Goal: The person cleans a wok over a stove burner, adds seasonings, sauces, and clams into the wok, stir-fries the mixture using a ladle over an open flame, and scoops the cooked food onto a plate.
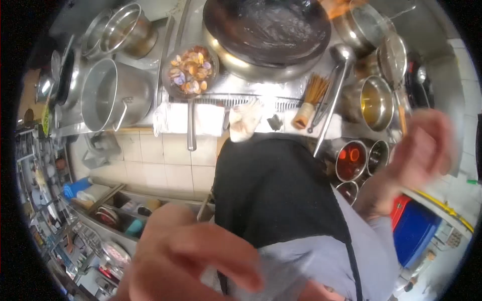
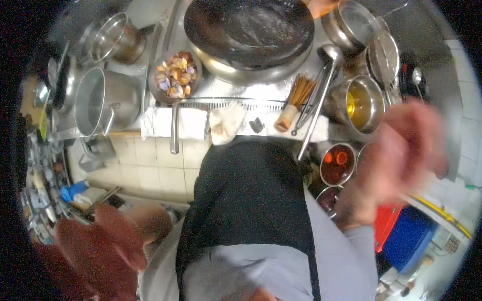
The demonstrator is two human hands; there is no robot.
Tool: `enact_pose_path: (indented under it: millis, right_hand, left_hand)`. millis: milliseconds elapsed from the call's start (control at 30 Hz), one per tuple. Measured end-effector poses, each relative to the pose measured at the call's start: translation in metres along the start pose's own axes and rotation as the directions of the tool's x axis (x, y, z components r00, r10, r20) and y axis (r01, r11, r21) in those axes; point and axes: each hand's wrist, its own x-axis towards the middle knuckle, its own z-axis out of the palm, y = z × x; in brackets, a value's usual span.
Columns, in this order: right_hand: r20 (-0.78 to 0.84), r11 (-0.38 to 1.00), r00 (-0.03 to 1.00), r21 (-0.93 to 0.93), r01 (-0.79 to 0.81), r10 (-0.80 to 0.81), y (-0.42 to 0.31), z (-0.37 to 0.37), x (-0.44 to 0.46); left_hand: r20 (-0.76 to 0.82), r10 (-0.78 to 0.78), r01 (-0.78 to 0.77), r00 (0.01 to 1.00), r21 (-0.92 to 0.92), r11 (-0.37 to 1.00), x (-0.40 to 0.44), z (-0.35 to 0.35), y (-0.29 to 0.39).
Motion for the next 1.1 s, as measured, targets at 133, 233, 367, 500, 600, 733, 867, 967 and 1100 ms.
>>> enact_pose_path:
  millis: [133, 233, 367, 500, 600, 733, 867, 967, 1100]
  right_hand:
    - [0.0, 0.875, 0.882, 0.128, 0.467, -0.471, -0.036, -0.044, 0.066]
    - [-0.028, 0.825, 0.834, 0.125, 0.55, -0.552, -0.041, -0.046, 0.061]
    - [-0.035, 0.817, 0.828, 0.149, 0.558, -0.559, -0.04, -0.044, 0.06]
    - [-0.057, 0.798, 0.816, 0.184, 0.574, -0.575, -0.036, -0.049, 0.065]
    - [-0.056, 0.801, 0.823, 0.199, 0.564, -0.565, -0.033, -0.051, 0.073]
    - [-0.06, 0.791, 0.814, 0.201, 0.577, -0.578, -0.033, -0.053, 0.07]
    - [-0.078, 0.795, 0.817, 0.192, 0.575, -0.572, -0.037, -0.054, 0.069]
    - [-0.084, 0.79, 0.812, 0.194, 0.582, -0.578, -0.04, -0.056, 0.072]
    - [-0.092, 0.78, 0.803, 0.195, 0.595, -0.589, -0.038, -0.056, 0.069]
  left_hand:
    - [0.012, 0.033, -0.034, 0.999, 0.019, 0.999, 0.004, 0.0, -0.008]
    - [-0.003, 0.133, -0.133, 0.991, 0.022, 0.991, 0.0, 0.001, -0.011]
    - [-0.018, 0.135, -0.134, 0.991, 0.044, 0.99, -0.002, 0.001, -0.016]
    - [-0.028, 0.128, -0.125, 0.991, 0.087, 0.988, 0.002, 0.003, -0.014]
    - [-0.023, 0.104, -0.1, 0.994, 0.119, 0.988, 0.008, -0.001, -0.011]
    - [-0.033, 0.121, -0.116, 0.992, 0.118, 0.986, 0.008, 0.0, -0.012]
    - [-0.031, 0.131, -0.127, 0.991, 0.12, 0.985, 0.01, 0.0, -0.012]
    - [-0.026, 0.14, -0.135, 0.99, 0.129, 0.982, 0.014, -0.001, -0.012]
    - [-0.02, 0.157, -0.153, 0.987, 0.127, 0.98, 0.012, -0.001, -0.009]
